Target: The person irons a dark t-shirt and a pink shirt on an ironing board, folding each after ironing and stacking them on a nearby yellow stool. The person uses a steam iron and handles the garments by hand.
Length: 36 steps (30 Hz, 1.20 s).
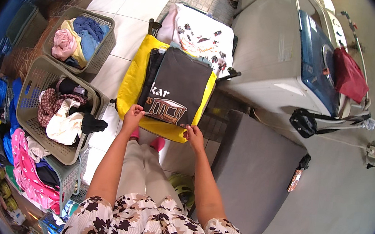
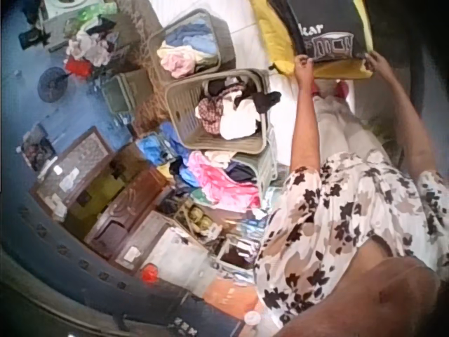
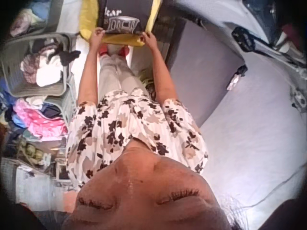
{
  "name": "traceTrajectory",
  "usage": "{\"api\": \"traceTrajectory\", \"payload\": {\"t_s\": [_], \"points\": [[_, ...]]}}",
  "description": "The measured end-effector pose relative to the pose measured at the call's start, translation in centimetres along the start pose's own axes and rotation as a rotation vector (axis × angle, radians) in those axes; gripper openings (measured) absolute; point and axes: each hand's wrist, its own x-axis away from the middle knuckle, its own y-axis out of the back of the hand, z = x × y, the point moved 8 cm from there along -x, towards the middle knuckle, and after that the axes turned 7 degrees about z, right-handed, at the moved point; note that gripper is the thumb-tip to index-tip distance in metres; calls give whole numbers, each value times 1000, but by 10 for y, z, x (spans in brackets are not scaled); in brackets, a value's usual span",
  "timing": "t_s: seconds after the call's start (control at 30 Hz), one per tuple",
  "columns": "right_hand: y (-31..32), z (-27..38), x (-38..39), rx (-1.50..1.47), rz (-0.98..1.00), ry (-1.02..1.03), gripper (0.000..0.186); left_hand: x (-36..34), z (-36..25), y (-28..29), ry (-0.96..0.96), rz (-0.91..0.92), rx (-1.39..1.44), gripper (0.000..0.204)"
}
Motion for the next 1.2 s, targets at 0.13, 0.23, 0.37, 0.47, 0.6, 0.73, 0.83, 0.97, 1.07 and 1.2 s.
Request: {"api": "traceTrajectory", "payload": {"t_s": [0.13, 0.23, 0.37, 0.47, 0.6, 0.73, 0.83, 0.97, 1.07, 1.2], "points": [[1, -3, 1, 96, -19, -65, 27, -3, 3, 5, -38, -53, -109, 19], [3, -4, 8, 190, -44, -78, 25, 11, -18, 8, -92, -80, -198, 18], [-2, -28, 34, 604, 31, -472, 23, 48, -61, 29, -202, -11, -439, 21], [-26, -54, 54, 593, 167, -539, 21, 83, -69, 89, -300, -216, -545, 25], [-61, -95, 77, 578, 289, -643, 20, 107, -46, 212, -135, -518, -575, 41], [-128, -103, 80, 654, 377, -659, 20, 114, 45, 293, 499, -658, -640, 84], [-199, -85, 67, 669, 445, -542, 20, 107, 93, 338, 852, -643, -291, 99], [-284, -54, 54, 689, 579, -429, 21, 68, 166, 328, 904, -420, -251, 113], [-331, -44, 49, 659, 608, -467, 22, 62, 181, 314, 931, -410, -84, 103], [-381, -16, 46, 670, 686, -518, 32, 77, 213, 352, 687, -448, -285, 55]]}}
